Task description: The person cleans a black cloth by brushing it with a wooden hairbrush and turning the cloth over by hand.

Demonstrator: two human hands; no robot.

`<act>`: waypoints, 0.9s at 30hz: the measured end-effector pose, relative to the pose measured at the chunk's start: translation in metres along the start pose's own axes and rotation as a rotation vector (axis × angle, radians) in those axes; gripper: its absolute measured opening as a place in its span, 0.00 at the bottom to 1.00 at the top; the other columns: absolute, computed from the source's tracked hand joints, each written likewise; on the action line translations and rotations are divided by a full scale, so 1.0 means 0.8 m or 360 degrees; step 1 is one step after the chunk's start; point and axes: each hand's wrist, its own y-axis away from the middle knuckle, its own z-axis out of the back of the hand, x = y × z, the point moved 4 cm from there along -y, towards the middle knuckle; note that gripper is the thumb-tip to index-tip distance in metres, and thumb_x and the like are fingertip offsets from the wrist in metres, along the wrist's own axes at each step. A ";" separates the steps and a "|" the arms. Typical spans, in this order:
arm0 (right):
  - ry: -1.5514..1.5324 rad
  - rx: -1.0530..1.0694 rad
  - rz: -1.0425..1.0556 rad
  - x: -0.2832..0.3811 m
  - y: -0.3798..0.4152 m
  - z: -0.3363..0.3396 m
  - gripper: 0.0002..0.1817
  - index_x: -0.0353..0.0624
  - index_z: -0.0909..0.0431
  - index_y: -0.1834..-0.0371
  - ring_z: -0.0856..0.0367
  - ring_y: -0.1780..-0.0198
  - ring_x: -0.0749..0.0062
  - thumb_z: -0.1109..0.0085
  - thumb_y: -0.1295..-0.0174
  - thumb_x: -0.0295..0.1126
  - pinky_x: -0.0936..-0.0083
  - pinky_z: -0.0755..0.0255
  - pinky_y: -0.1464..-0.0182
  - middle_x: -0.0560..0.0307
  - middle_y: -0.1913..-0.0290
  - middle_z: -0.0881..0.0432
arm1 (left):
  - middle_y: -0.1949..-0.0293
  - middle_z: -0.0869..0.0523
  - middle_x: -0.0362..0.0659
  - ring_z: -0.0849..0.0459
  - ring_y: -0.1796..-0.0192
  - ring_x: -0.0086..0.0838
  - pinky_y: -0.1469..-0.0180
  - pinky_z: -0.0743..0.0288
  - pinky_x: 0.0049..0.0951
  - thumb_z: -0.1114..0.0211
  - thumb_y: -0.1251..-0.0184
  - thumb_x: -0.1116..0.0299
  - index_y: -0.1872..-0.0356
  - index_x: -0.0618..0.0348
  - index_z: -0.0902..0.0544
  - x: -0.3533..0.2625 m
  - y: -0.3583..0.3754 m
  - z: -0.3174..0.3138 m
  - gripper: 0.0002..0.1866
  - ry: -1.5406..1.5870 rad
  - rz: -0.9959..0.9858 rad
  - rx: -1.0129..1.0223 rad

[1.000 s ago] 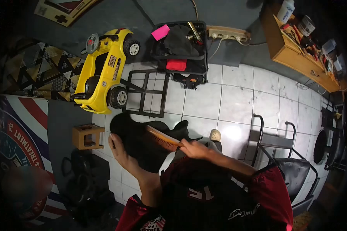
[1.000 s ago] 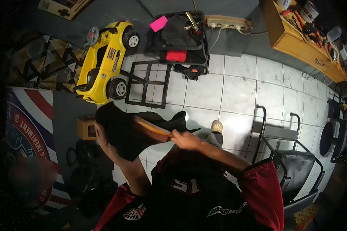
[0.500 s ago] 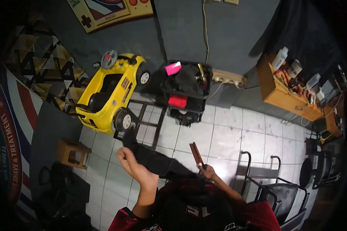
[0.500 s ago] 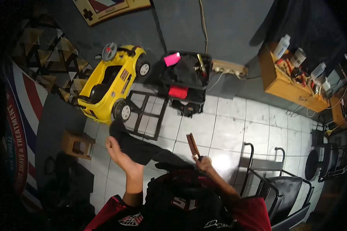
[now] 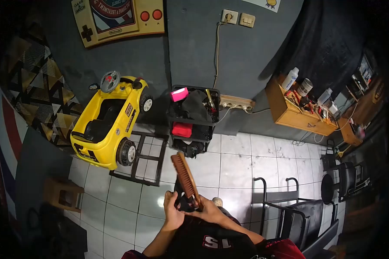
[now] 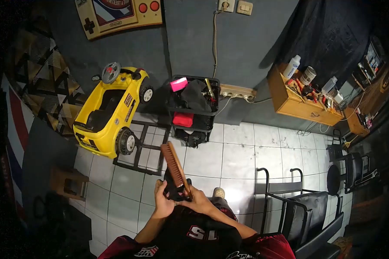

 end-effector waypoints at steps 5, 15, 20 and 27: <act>0.0091 -0.0561 0.0039 -0.024 -0.001 0.021 0.09 0.37 0.30 0.63 0.35 0.78 0.79 0.44 0.46 0.25 0.79 0.37 0.74 0.62 0.79 0.32 | 0.73 0.29 0.38 0.26 0.75 0.20 0.78 0.26 0.24 0.52 0.30 0.74 0.64 0.56 0.28 -0.034 0.009 0.013 0.04 -0.0448 -0.0109 -0.0016; -0.0688 -0.0357 -0.0132 -0.004 0.061 0.083 0.08 0.41 0.35 0.67 0.25 0.77 0.78 0.53 0.48 0.17 0.85 0.34 0.82 0.52 0.65 0.20 | 0.67 0.18 0.53 0.19 0.63 0.47 0.55 0.25 0.36 0.43 0.48 0.72 0.61 0.61 0.17 -0.058 -0.002 0.058 0.13 -0.2074 -0.0415 0.0790; -0.0912 -0.0350 -0.0123 -0.011 0.112 0.102 0.07 0.34 0.23 0.64 0.31 0.83 0.83 0.46 0.46 0.19 0.83 0.42 0.84 0.59 0.83 0.27 | 0.64 0.19 0.49 0.23 0.55 0.45 0.50 0.29 0.38 0.33 0.53 0.72 0.64 0.59 0.18 -0.063 -0.010 0.067 0.12 -0.2456 -0.0860 0.0694; 0.0544 -0.0428 -0.0213 -0.070 0.145 0.133 0.09 0.40 0.16 0.65 0.21 0.73 0.70 0.32 0.47 0.33 0.76 0.29 0.70 0.54 0.73 0.19 | 0.67 0.22 0.46 0.21 0.60 0.40 0.55 0.28 0.37 0.32 0.47 0.69 0.73 0.59 0.27 -0.038 -0.010 0.060 0.11 -0.2432 -0.1036 0.1199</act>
